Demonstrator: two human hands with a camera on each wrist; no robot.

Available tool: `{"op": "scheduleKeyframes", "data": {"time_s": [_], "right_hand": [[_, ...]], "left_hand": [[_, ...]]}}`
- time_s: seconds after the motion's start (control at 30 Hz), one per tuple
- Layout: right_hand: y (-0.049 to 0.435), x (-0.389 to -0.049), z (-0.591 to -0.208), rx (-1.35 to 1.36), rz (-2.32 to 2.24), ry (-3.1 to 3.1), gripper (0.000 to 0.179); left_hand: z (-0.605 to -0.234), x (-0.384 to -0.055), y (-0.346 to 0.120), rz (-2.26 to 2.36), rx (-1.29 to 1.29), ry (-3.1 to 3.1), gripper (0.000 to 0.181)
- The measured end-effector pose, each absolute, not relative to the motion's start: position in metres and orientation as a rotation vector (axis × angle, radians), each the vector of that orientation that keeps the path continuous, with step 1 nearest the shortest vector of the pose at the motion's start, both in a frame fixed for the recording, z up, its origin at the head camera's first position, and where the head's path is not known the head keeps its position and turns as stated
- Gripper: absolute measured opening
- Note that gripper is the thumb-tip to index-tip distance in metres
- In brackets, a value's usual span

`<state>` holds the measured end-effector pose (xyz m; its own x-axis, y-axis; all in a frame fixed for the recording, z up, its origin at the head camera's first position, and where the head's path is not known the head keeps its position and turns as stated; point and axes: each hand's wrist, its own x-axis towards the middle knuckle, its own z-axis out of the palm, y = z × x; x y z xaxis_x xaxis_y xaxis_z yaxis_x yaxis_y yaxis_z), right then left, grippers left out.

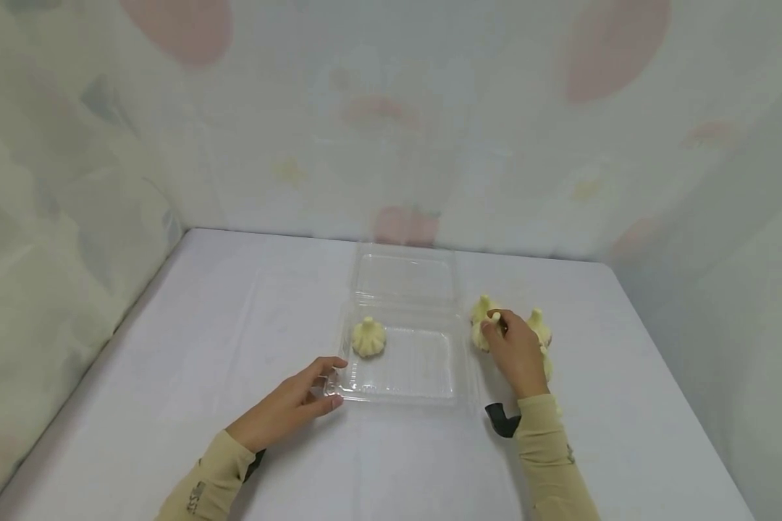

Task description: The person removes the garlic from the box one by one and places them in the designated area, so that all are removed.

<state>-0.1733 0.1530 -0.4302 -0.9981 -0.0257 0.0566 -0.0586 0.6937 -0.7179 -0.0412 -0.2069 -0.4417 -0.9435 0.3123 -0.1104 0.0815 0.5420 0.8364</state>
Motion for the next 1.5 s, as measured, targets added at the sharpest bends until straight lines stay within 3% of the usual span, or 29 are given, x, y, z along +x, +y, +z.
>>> {"op": "scheduleKeyframes", "data": {"time_s": [0.97, 1.5], "right_hand": [[0.157, -0.171, -0.440, 0.138, 1.180, -2.916, 0.044], [0.153, -0.165, -0.426, 0.145, 1.245, -2.706, 0.034]], "left_hand": [[-0.441, -0.042, -0.206, 1.348, 0.324, 2.531, 0.051], [-0.440, -0.042, -0.207, 1.366, 0.305, 2.507, 0.054]]}}
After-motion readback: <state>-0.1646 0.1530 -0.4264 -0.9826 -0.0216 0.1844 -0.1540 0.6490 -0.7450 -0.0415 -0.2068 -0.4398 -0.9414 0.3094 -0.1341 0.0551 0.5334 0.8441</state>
